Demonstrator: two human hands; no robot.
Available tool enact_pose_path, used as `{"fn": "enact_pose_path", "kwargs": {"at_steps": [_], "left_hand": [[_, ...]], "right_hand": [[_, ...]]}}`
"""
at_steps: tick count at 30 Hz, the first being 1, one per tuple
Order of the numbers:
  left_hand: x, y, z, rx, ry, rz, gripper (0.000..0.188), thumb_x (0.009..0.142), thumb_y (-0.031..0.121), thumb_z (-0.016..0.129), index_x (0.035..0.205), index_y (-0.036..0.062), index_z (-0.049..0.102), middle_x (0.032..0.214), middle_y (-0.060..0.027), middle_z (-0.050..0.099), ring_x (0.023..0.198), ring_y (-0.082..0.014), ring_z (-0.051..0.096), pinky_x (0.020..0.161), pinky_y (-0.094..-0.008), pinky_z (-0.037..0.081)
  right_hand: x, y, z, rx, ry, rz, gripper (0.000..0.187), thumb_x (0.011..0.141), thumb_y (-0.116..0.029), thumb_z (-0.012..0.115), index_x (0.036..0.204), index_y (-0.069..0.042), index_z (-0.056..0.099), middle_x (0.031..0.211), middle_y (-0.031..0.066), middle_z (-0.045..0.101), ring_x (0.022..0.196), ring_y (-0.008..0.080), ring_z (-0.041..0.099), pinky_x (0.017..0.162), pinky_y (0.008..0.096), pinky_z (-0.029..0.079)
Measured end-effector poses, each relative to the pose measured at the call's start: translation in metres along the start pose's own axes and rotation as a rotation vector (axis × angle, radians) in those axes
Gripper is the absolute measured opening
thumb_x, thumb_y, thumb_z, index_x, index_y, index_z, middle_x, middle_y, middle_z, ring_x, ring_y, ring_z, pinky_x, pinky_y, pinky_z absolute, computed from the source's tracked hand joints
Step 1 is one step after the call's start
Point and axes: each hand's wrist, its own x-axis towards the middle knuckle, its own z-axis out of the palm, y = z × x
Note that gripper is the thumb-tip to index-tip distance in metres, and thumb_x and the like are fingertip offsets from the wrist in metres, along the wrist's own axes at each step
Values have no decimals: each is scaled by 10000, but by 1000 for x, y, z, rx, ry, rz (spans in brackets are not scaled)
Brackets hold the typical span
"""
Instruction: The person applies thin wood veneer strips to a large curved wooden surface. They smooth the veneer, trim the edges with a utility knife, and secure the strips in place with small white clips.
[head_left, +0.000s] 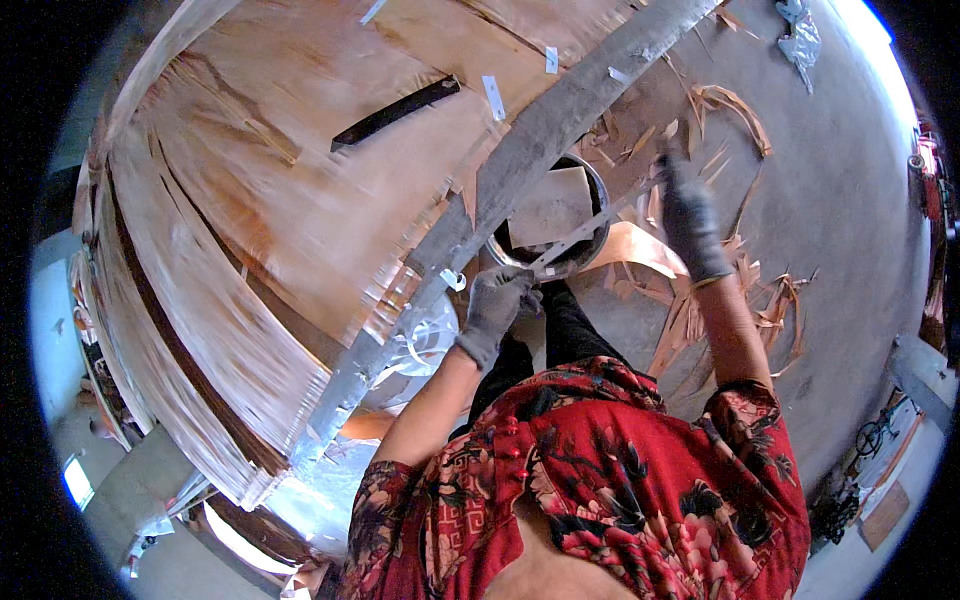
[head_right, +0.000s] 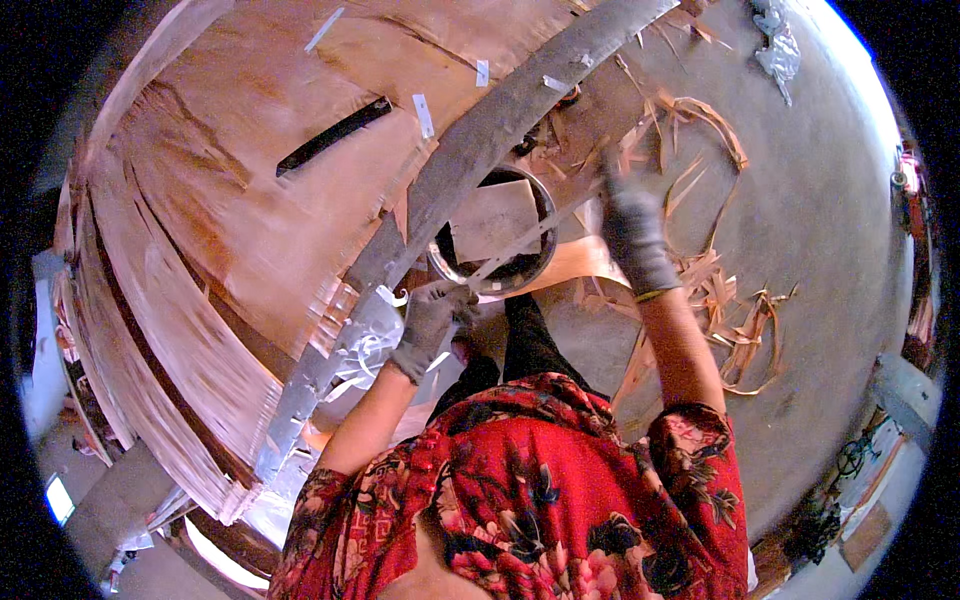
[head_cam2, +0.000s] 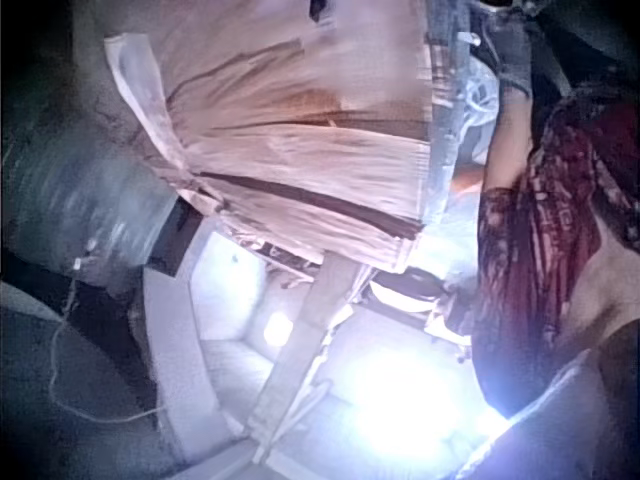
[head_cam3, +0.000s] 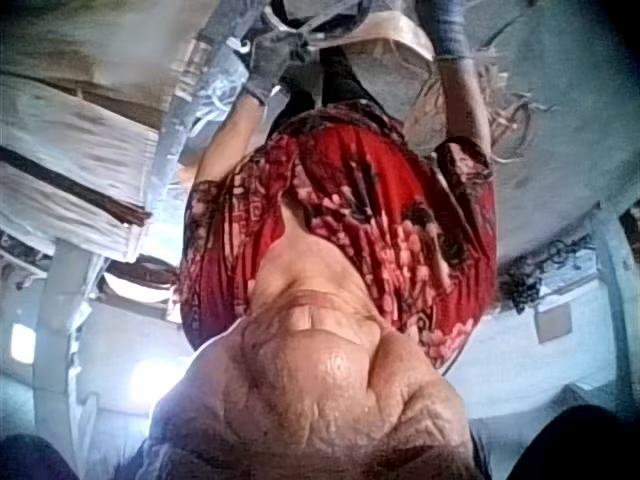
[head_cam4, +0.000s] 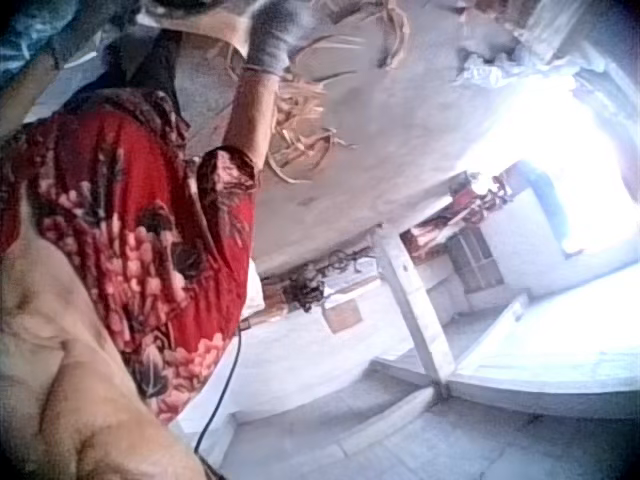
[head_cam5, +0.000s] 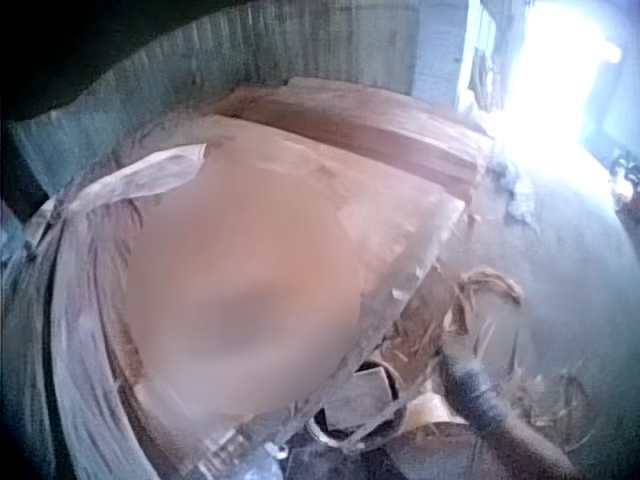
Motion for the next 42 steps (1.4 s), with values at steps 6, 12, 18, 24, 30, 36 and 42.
{"fn": "enact_pose_path", "kwargs": {"at_steps": [6,12,18,24,30,36,42], "left_hand": [[63,-23,29,124,245,-41,204,821,159,583,690,10,633,558,-84,610,455,-145,583,435,-255,441],[108,-55,11,310,400,-6,200,752,132,550,614,-2,602,550,-97,583,429,-201,556,421,-338,447],[102,-33,26,477,419,-61,141,724,101,530,649,-10,575,581,-96,563,453,-198,540,401,-344,424],[-15,-25,-12,132,311,13,157,771,119,544,650,19,555,538,-62,519,416,-131,503,378,-259,388],[-245,-139,-164,176,843,-83,141,724,44,527,584,31,520,515,-29,474,378,-122,443,344,-263,374],[-338,-141,-148,-74,936,-177,243,836,160,525,715,-42,586,548,-77,541,370,-140,476,361,-252,376],[-311,-76,-92,-114,385,100,280,914,228,447,880,6,614,704,-32,611,528,-86,504,481,-216,387]], "right_hand": [[-32,-7,41,-92,-7,-379,488,809,-121,501,1295,-124,457,1264,181,465,957,333,507,749,431,431],[-62,-67,112,45,-220,-687,340,708,-292,546,992,-116,607,1179,83,488,1000,304,431,786,420,357],[-64,-59,137,-62,-283,-658,373,687,-326,576,1005,-135,607,1106,59,516,985,287,433,787,403,357],[-61,-57,142,-33,-1,-695,673,672,-428,629,1275,-166,483,1275,-4,482,933,234,463,789,387,383],[-59,-69,135,81,104,-710,736,654,-421,672,1287,-107,469,1211,73,540,815,250,545,682,407,435],[-100,-151,63,154,-254,-768,560,736,-274,672,1228,-61,509,1054,98,608,771,278,588,665,398,477],[-237,-256,-41,607,-718,-1397,513,788,-187,641,1262,-90,470,1102,175,596,910,310,618,770,359,480]]}}
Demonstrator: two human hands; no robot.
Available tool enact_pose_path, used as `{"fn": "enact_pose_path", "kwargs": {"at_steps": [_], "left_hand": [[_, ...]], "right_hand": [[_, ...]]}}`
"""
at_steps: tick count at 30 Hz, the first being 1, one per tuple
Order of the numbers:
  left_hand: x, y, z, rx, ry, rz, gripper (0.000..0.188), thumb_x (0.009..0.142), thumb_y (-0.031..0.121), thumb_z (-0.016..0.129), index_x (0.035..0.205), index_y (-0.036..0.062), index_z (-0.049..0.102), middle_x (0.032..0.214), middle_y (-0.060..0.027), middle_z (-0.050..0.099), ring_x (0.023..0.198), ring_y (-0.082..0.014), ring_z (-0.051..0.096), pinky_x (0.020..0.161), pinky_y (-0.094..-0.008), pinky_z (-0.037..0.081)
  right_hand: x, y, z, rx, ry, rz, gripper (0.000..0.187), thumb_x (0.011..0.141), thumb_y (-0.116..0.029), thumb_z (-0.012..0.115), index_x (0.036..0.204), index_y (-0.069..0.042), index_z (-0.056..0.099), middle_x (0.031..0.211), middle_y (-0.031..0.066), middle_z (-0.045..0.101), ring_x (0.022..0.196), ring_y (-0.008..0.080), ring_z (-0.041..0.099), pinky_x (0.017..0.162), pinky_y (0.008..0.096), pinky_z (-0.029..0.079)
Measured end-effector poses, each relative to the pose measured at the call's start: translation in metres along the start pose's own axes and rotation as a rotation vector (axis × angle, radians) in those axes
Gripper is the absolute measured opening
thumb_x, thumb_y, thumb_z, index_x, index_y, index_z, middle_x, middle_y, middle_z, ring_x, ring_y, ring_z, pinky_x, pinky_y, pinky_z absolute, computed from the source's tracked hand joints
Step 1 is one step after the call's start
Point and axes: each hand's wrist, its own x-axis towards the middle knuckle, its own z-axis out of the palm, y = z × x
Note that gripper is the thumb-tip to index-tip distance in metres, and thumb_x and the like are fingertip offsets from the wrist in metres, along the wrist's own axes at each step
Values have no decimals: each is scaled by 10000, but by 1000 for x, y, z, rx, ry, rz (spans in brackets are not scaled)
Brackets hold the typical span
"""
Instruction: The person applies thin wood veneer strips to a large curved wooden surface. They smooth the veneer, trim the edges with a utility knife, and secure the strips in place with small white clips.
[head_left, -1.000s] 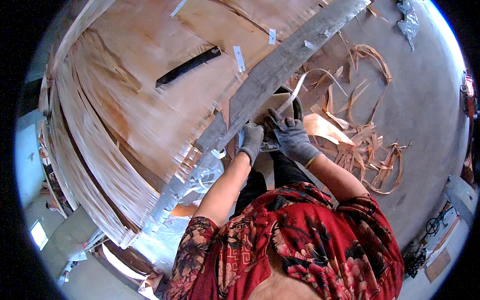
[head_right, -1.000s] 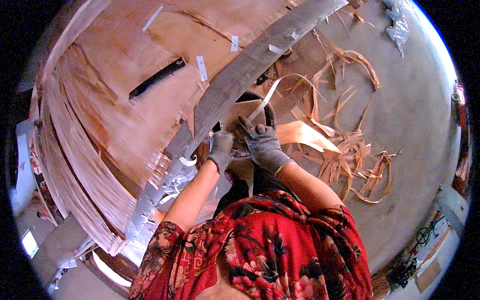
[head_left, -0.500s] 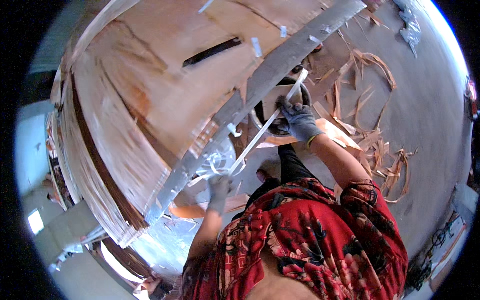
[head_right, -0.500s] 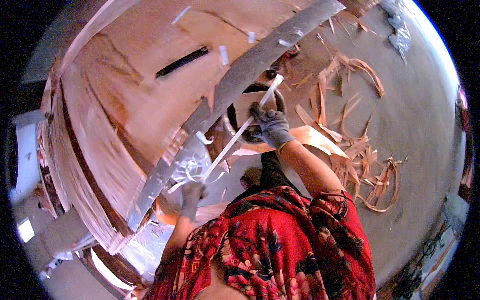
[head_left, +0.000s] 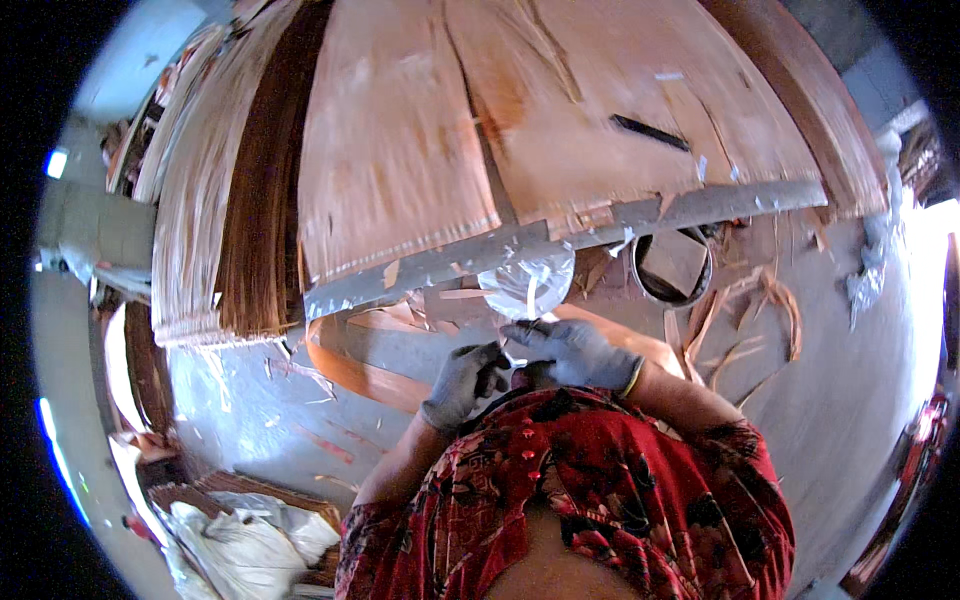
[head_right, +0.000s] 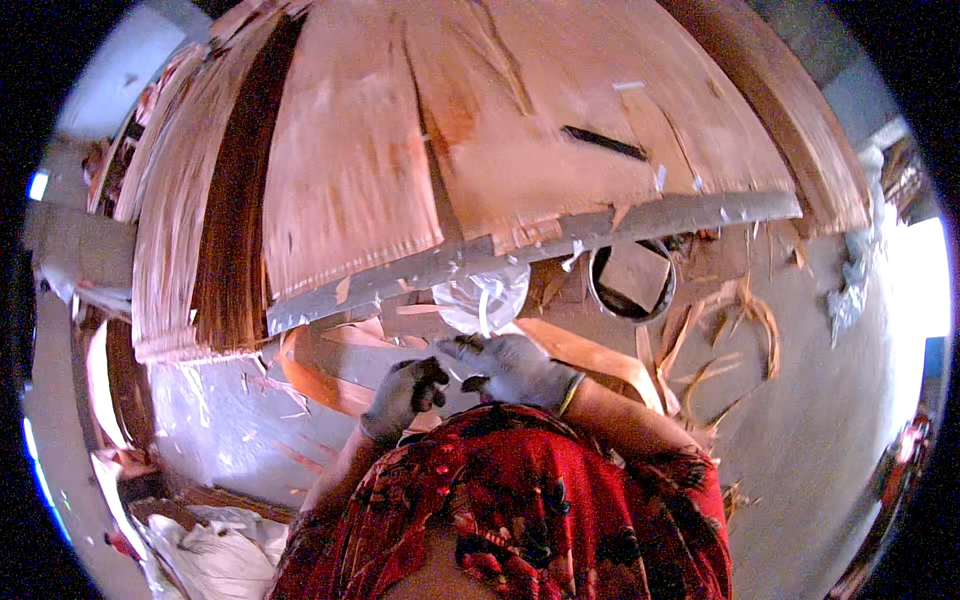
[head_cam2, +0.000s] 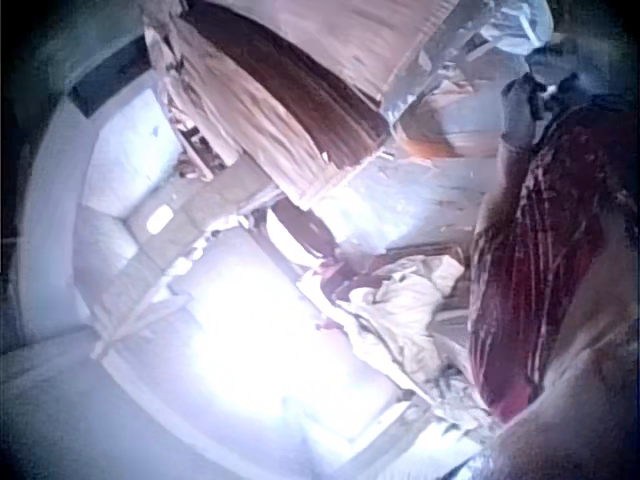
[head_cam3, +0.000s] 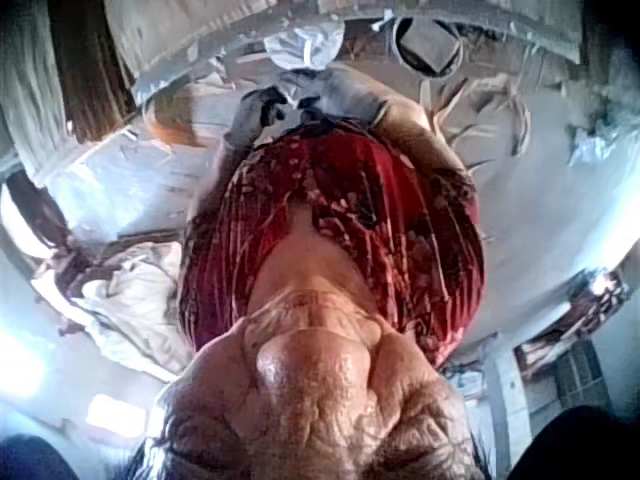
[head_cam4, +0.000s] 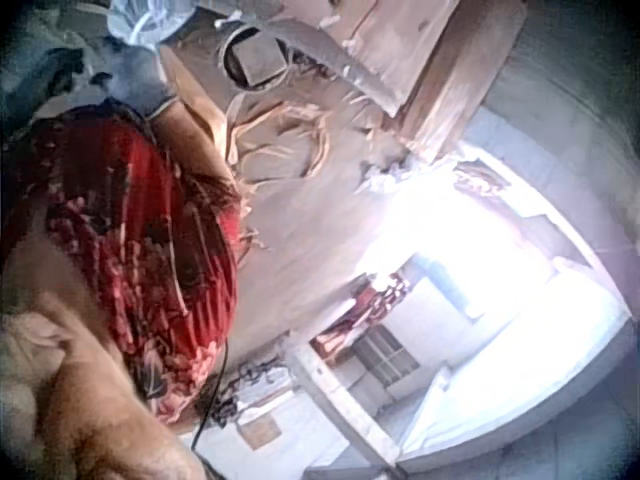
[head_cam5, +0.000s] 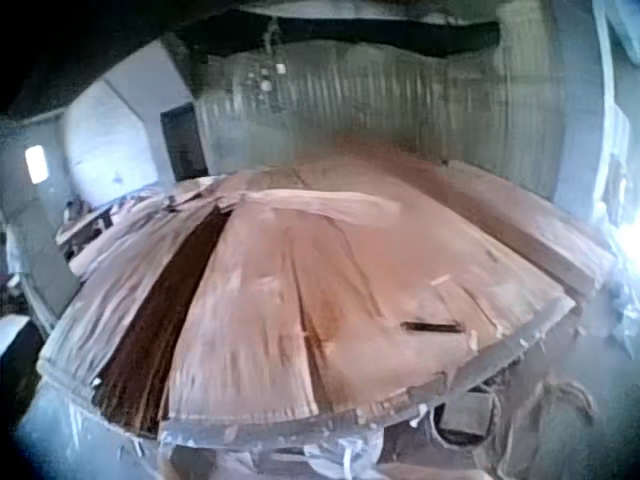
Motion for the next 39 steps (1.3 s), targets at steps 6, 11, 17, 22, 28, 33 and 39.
{"fn": "enact_pose_path", "kwargs": {"at_steps": [6,11,17,22,28,33,39], "left_hand": [[14,18,6,269,-98,591,225,926,171,427,927,19,593,678,-1,575,469,-79,442,468,-223,366],[17,72,30,-295,-86,101,295,922,274,517,770,26,562,481,-13,445,393,-97,393,427,-253,349],[72,84,39,328,593,830,320,890,285,579,918,-31,622,629,-68,588,539,-120,556,517,-248,442],[81,107,62,24,1,462,226,884,178,555,944,-9,666,687,-71,635,574,-131,591,537,-255,475],[98,123,77,-39,52,262,153,836,-2,471,867,-33,617,725,-78,629,519,-125,557,470,-239,433],[112,118,70,-184,26,306,163,888,38,470,897,-50,607,741,-93,639,506,-115,553,460,-244,438],[121,124,58,-246,41,347,179,916,82,490,907,-60,600,731,-54,618,538,-97,547,499,-236,442]], "right_hand": [[23,-13,10,288,185,267,298,802,-58,616,1096,-22,584,908,149,659,822,165,641,722,297,496],[23,16,-4,514,338,313,148,807,-75,593,937,-29,644,818,143,662,735,179,630,671,312,488],[38,44,-56,880,387,326,70,817,-46,594,855,4,624,712,-5,599,635,71,511,552,231,421],[55,76,-76,1161,472,254,85,858,-91,592,848,-8,610,707,-21,578,632,45,487,548,198,391],[67,91,-86,968,465,270,105,850,-95,601,807,1,596,796,35,603,761,115,577,711,256,469],[77,111,-116,1089,554,366,155,878,-131,564,892,-9,658,861,45,644,760,122,591,716,257,479],[72,125,-139,1014,625,417,303,928,-259,520,1079,-15,619,953,14,643,818,96,570,755,263,472]]}}
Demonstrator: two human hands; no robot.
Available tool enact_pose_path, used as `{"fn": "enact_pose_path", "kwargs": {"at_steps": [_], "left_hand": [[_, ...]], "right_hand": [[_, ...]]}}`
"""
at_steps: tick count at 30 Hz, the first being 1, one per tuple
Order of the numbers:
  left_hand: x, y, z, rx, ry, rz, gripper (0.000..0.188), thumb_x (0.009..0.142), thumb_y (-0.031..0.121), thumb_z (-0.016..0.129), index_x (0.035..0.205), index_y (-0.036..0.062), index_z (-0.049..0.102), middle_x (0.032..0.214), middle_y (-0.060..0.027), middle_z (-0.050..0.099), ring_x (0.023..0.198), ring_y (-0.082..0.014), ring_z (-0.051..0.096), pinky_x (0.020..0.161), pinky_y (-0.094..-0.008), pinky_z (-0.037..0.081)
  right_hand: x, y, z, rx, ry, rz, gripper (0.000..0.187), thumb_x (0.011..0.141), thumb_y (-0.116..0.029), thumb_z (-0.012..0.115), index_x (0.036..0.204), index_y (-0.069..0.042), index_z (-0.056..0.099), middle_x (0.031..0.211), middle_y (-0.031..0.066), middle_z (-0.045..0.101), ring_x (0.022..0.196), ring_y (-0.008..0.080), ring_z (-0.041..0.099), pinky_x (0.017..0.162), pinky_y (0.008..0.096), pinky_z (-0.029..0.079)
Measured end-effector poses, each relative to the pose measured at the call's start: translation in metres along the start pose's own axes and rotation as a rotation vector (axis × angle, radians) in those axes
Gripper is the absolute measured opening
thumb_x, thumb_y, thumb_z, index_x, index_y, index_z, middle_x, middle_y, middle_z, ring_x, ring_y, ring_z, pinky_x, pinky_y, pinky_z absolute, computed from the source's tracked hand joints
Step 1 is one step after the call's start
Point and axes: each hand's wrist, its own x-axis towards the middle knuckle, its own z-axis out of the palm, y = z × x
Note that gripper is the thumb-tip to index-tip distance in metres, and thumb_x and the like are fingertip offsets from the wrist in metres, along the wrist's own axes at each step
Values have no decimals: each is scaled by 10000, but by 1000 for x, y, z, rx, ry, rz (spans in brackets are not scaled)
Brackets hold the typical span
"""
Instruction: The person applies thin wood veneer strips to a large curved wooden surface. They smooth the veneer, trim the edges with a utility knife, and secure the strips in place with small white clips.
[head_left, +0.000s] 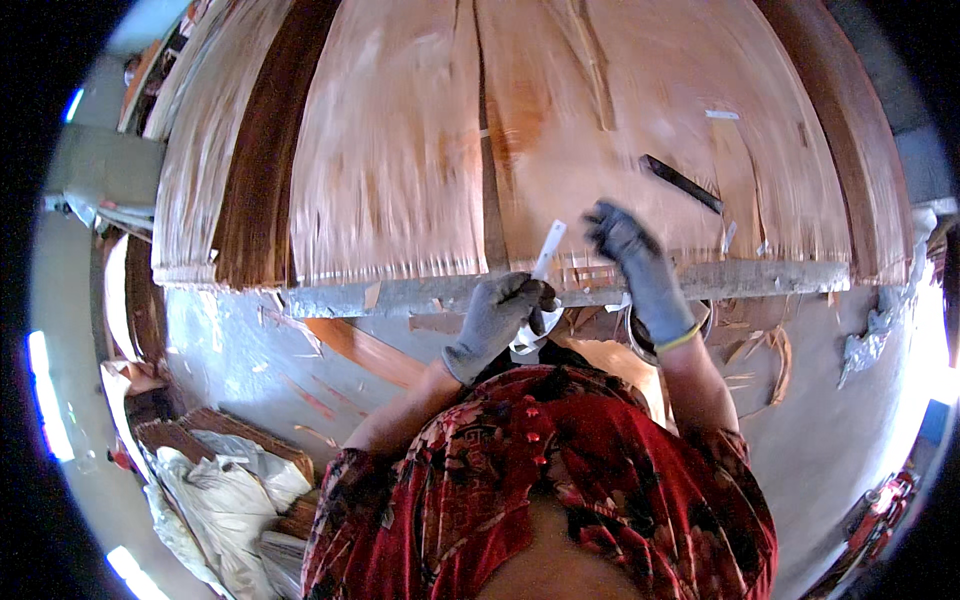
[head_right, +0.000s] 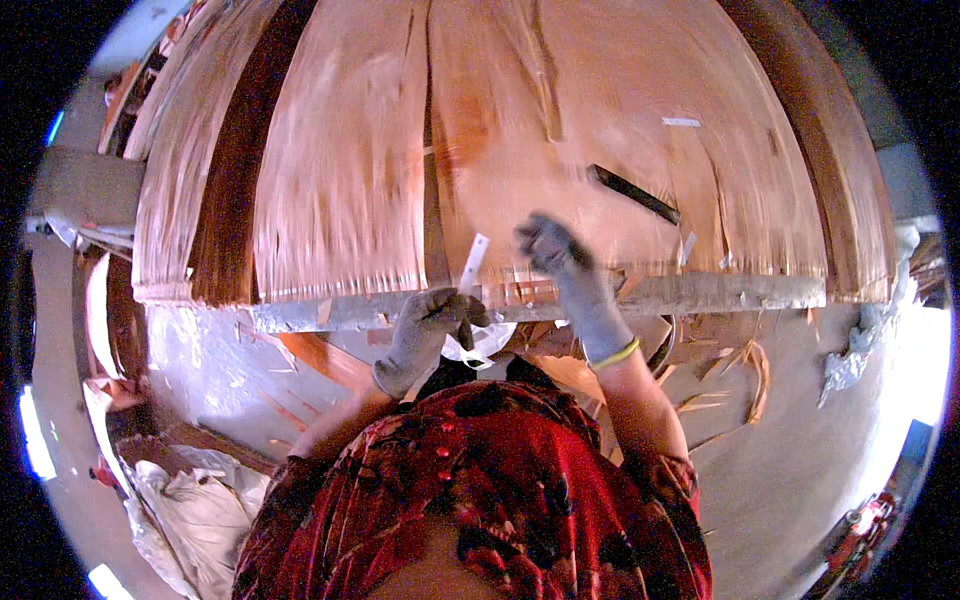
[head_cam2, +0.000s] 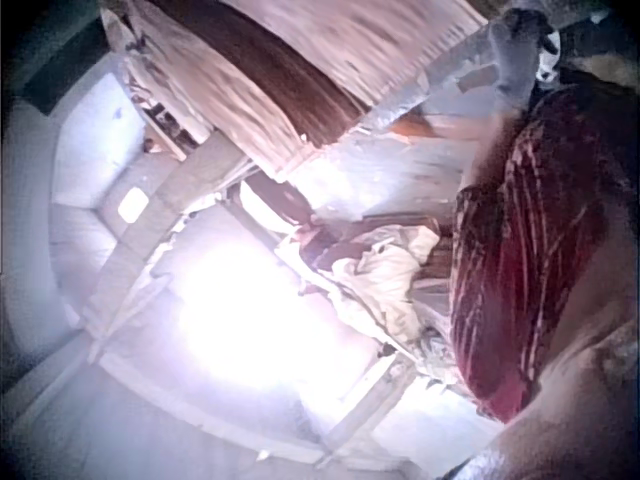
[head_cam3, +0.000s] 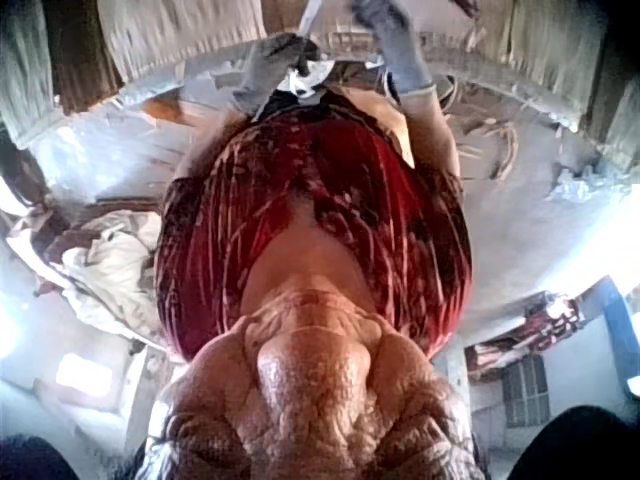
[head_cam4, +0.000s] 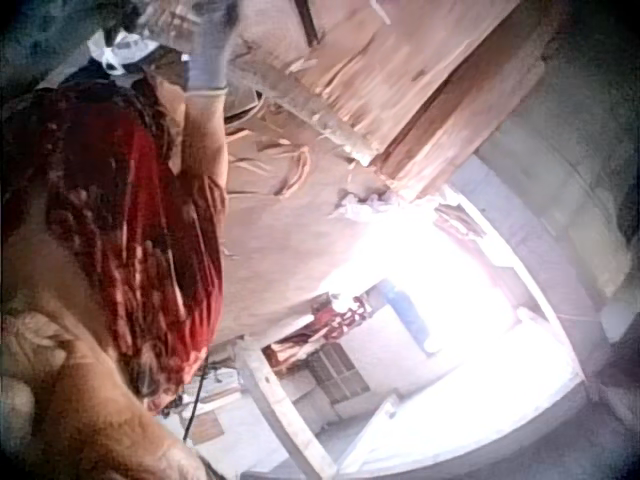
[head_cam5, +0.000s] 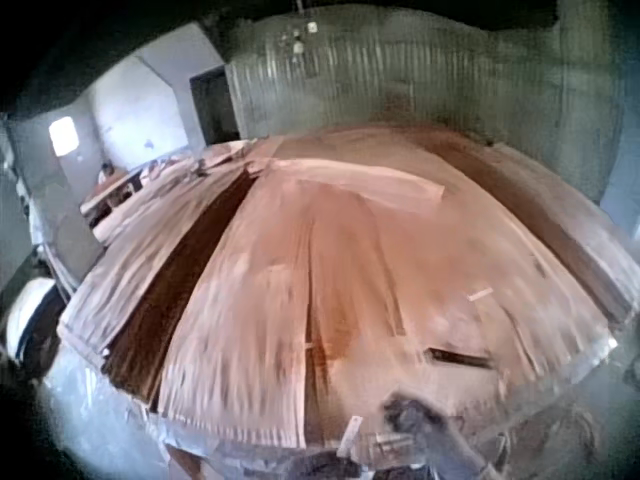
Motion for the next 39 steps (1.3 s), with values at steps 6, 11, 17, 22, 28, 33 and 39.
{"fn": "enact_pose_path", "kwargs": {"at_steps": [6,11,17,22,28,33,39], "left_hand": [[9,4,4,227,-83,37,207,908,143,534,934,-34,638,792,-37,643,661,-92,582,594,-235,467],[-17,19,-38,517,-27,188,245,899,111,526,1105,0,601,852,-62,648,781,-96,588,707,-246,471],[15,22,-121,1298,552,713,720,777,126,647,1396,85,283,1195,-142,541,1140,-320,480,963,-450,363],[46,-17,-118,1642,78,672,689,743,426,630,1342,162,415,1405,-105,350,1329,-347,235,1091,-512,147],[28,-10,-105,1495,102,575,638,733,382,636,1292,120,474,1415,-106,331,1328,-335,249,1089,-535,135],[33,-27,-109,1538,188,678,530,726,372,650,1163,83,573,1321,-123,431,1263,-317,343,1061,-515,227],[34,-47,-105,1609,254,1038,214,723,218,677,867,60,662,1054,-90,599,1031,-270,558,891,-408,460]], "right_hand": [[-34,20,45,187,-63,215,188,911,-158,543,1005,-15,620,853,15,629,767,94,573,678,217,467],[-4,12,-35,662,35,136,238,916,-219,497,1039,-40,593,776,6,584,458,57,391,398,202,319],[-28,-82,-86,-463,350,-182,192,908,-184,536,894,-22,639,835,67,664,454,42,407,397,199,308],[-8,-53,-24,-1051,29,-106,146,860,-148,578,891,-28,655,716,54,641,542,98,539,497,258,426],[17,-64,-1,-1218,215,-355,133,855,-138,579,937,-72,660,687,57,633,580,119,588,531,269,453],[-17,-205,-193,-1912,976,-734,335,864,-38,411,1145,-75,589,928,64,661,778,146,650,648,262,532],[-61,-222,-208,-1607,1149,-815,317,889,-98,414,1146,-25,586,984,119,645,836,179,634,677,268,525]]}}
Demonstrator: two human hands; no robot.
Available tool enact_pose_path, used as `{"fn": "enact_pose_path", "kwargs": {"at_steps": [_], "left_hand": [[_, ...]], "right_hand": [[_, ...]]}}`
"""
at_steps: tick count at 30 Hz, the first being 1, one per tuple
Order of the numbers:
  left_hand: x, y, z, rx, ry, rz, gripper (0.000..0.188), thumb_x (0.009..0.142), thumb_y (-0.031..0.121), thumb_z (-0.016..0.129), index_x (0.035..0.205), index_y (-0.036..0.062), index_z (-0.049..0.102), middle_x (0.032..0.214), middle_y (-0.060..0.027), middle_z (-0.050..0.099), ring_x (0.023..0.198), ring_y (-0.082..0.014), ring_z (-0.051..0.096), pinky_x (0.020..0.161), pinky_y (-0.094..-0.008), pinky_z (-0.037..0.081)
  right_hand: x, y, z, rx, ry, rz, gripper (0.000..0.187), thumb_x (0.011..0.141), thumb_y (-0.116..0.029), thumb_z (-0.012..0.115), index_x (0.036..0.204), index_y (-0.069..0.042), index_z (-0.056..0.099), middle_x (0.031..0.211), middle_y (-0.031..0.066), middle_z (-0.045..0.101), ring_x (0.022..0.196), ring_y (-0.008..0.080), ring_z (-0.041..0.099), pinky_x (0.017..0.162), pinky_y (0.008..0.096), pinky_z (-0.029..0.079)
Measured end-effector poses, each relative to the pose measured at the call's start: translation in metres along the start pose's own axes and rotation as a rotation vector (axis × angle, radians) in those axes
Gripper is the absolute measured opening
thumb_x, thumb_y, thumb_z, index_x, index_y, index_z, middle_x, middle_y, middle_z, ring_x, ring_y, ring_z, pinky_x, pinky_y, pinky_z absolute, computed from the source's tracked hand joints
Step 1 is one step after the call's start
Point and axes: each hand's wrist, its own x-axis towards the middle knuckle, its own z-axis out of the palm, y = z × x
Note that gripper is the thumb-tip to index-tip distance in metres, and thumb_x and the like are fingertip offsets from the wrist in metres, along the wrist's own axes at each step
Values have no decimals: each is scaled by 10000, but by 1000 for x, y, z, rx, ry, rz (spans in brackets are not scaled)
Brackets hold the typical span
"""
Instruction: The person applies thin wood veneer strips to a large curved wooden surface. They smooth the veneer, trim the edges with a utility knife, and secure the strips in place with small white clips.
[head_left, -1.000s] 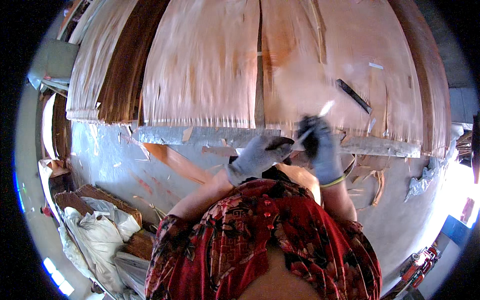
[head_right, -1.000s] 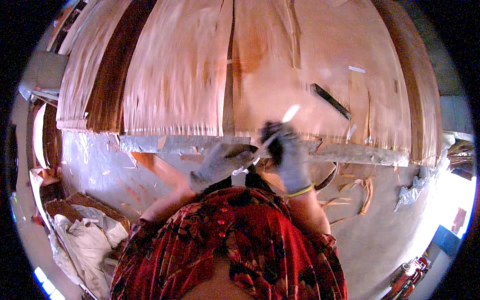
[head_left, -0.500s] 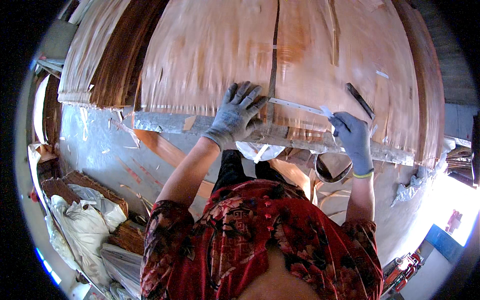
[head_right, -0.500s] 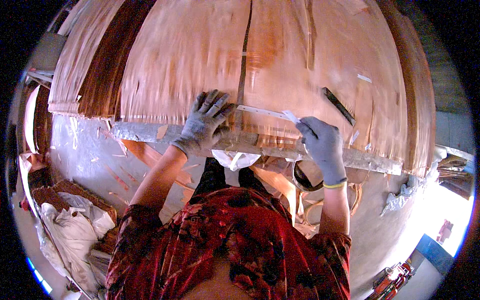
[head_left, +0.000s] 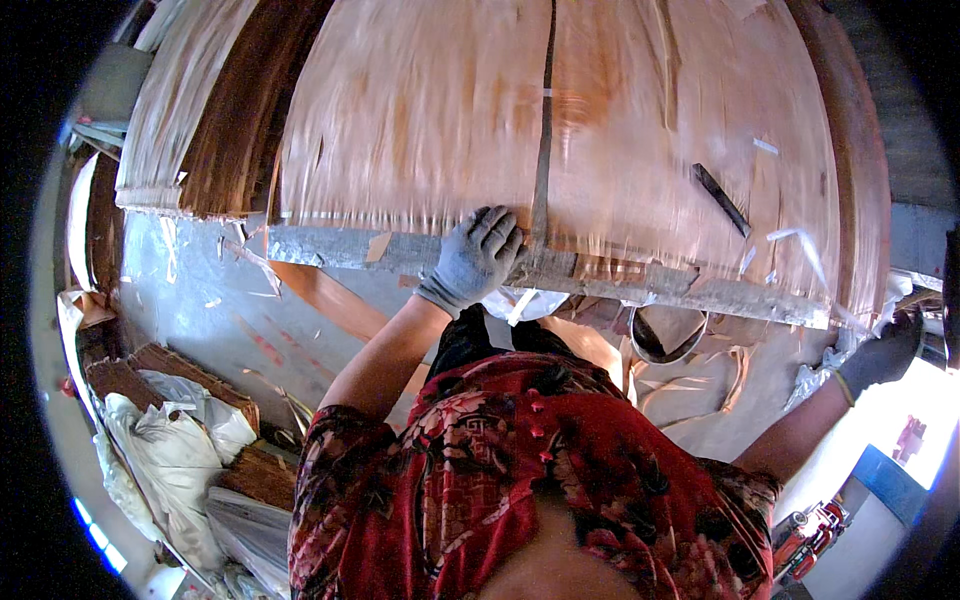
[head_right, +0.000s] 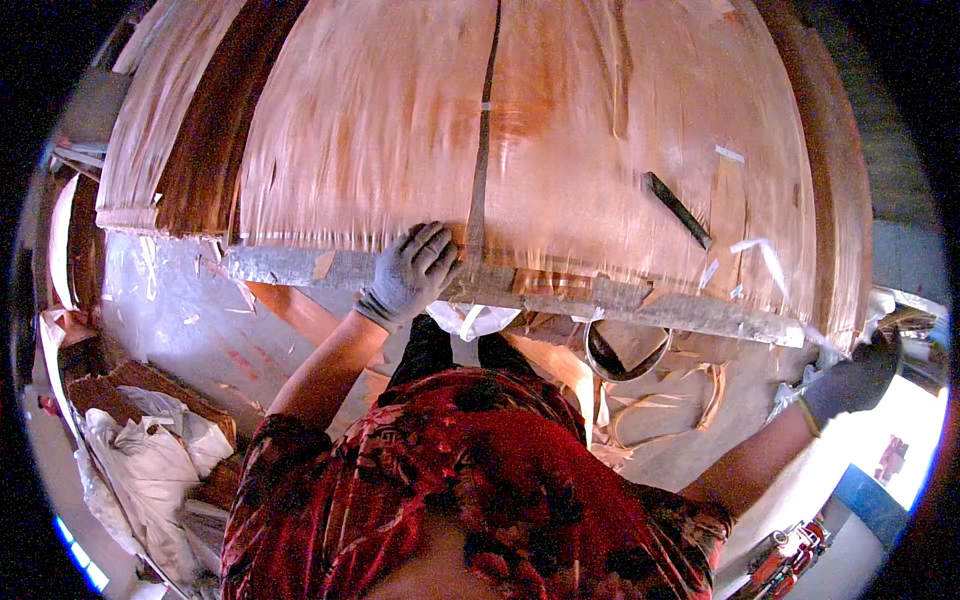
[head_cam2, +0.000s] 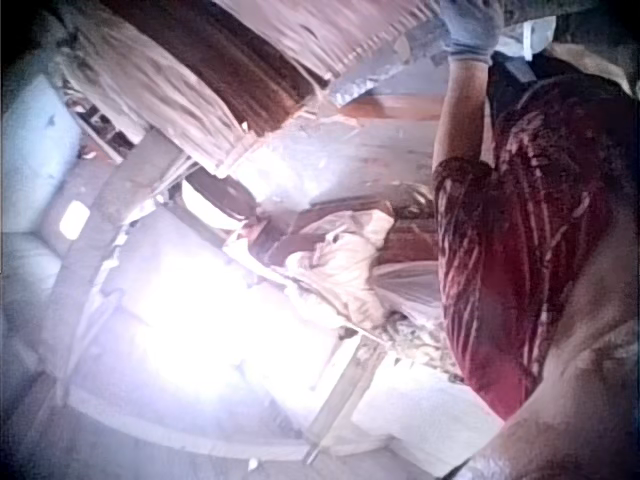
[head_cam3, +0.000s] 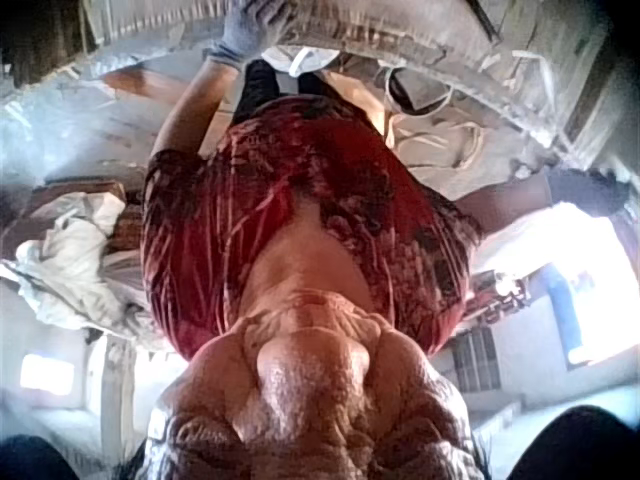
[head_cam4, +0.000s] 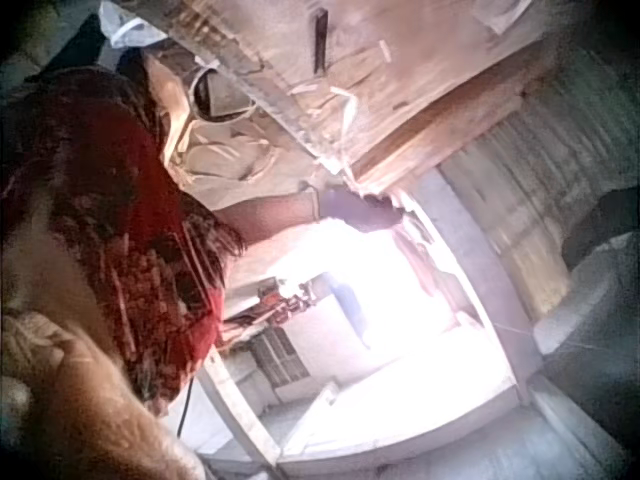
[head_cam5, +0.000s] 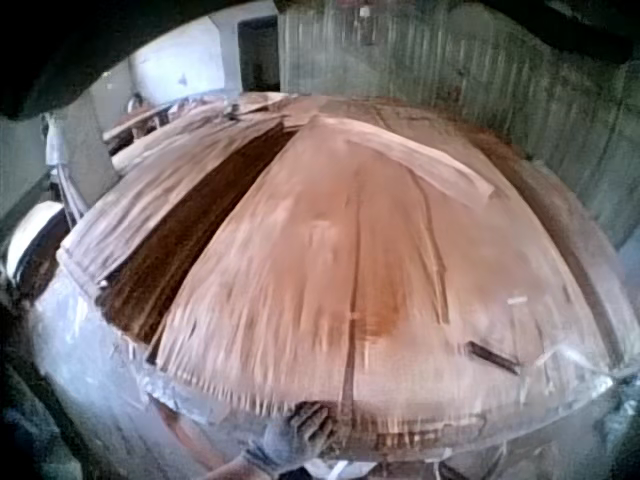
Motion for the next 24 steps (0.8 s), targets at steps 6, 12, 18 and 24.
{"fn": "enact_pose_path", "kwargs": {"at_steps": [6,12,18,24], "left_hand": [[3,1,0,1,86,24,165,706,167,699,826,62,657,1003,-79,617,957,-244,597,822,-372,506],[19,11,1,-37,81,53,169,691,165,658,825,64,633,978,-101,600,943,-264,588,811,-384,497],[11,11,10,-6,36,70,199,697,169,603,861,58,623,969,-115,593,969,-271,573,872,-412,466],[11,17,8,26,-53,73,252,685,179,578,899,51,613,996,-121,574,1018,-272,545,894,-425,445]], "right_hand": [[-141,-148,47,860,-498,596,215,907,-185,514,995,-69,673,698,-30,547,573,31,436,490,173,324],[-184,-181,46,937,-941,551,138,882,-124,566,898,-33,670,602,-14,559,502,21,448,448,191,337],[-194,-195,66,972,-1157,306,122,873,-107,579,895,-16,657,589,-8,558,531,52,502,476,216,391],[-201,-239,92,871,-1411,-119,158,839,-220,575,880,-84,645,693,145,608,616,270,621,562,360,472]]}}
